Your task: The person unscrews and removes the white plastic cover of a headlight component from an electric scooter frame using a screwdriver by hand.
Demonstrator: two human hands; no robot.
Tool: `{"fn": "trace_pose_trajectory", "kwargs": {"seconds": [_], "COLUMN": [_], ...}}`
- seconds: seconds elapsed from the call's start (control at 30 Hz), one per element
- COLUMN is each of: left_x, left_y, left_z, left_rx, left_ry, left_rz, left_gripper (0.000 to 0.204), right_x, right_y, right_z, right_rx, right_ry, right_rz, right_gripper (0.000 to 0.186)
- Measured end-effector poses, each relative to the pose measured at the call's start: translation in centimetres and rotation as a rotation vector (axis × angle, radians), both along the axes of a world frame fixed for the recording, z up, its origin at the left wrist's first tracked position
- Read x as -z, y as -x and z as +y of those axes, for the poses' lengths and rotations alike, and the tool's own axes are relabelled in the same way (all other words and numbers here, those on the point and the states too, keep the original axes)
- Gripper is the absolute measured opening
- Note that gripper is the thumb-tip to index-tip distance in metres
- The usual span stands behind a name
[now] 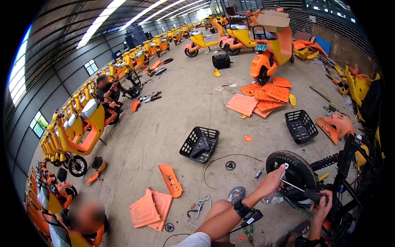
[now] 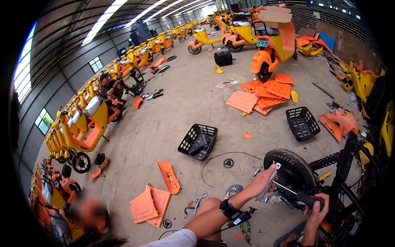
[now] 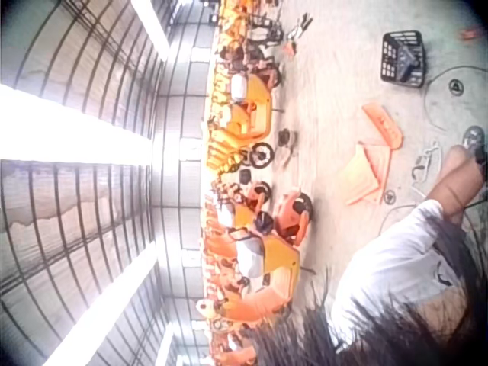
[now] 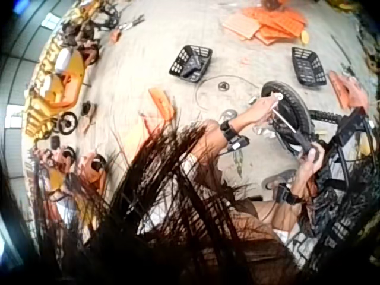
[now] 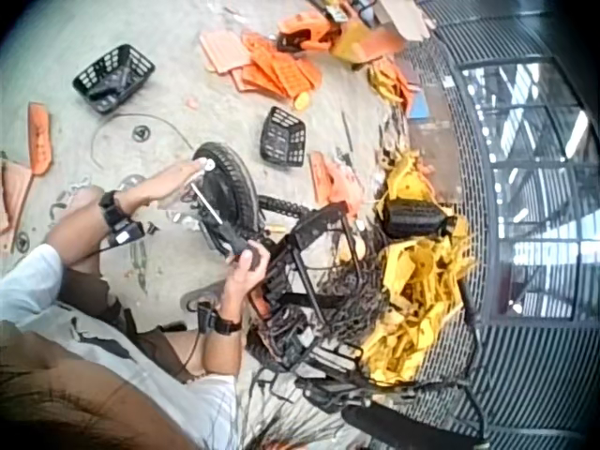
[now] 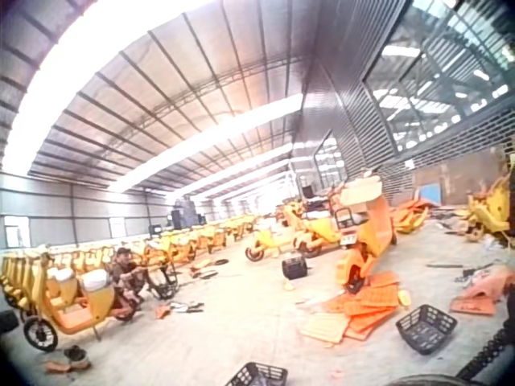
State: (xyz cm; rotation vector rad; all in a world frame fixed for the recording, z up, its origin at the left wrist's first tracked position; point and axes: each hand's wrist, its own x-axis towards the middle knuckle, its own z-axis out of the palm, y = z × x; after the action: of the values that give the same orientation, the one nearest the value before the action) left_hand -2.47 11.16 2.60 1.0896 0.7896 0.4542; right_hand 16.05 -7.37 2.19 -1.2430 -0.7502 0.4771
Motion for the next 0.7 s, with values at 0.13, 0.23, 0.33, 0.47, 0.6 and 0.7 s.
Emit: {"fn": "trace_pose_trajectory", "kwargs": {"seconds": [0.13, 0.23, 0.33, 0.47, 0.6, 0.7], "left_x": [0.9, 1.0, 0.9, 0.7, 0.9, 0.4], "left_y": [0.1, 0.2, 0.2, -0.2, 0.1, -0.6], "left_z": [0.4, 0.0, 0.6, -0.3, -0.1, -0.1], "left_rx": [0.056, 0.026, -0.009, -0.07, 0.008, -0.053], "left_ry": [-0.009, 0.008, -0.053, -0.103, -0.032, -0.063], "left_rz": [-0.032, -0.028, -0.097, -0.082, 0.009, -0.021], "left_gripper": [0.065, 0.065, 0.063, 0.06, 0.061, 0.063], "right_x": [-1.0, -1.0, -1.2, -0.7, -0.7, -0.4], "right_y": [0.4, 1.1, 1.5, 0.8, 0.9, 0.8], "right_z": [-0.3, -0.5, 0.0, -0.2, -0.5, -0.7], "right_rx": [0.027, 0.036, 0.036, 0.013, 0.06, 0.056], "right_ry": [0.137, 0.06, 0.063, 0.116, 0.19, 0.142], "right_rz": [-0.072, -0.186, -0.15, 0.032, 0.029, 0.03], "right_gripper": [0.025, 0.022, 0.023, 0.018, 0.012, 0.014]}}
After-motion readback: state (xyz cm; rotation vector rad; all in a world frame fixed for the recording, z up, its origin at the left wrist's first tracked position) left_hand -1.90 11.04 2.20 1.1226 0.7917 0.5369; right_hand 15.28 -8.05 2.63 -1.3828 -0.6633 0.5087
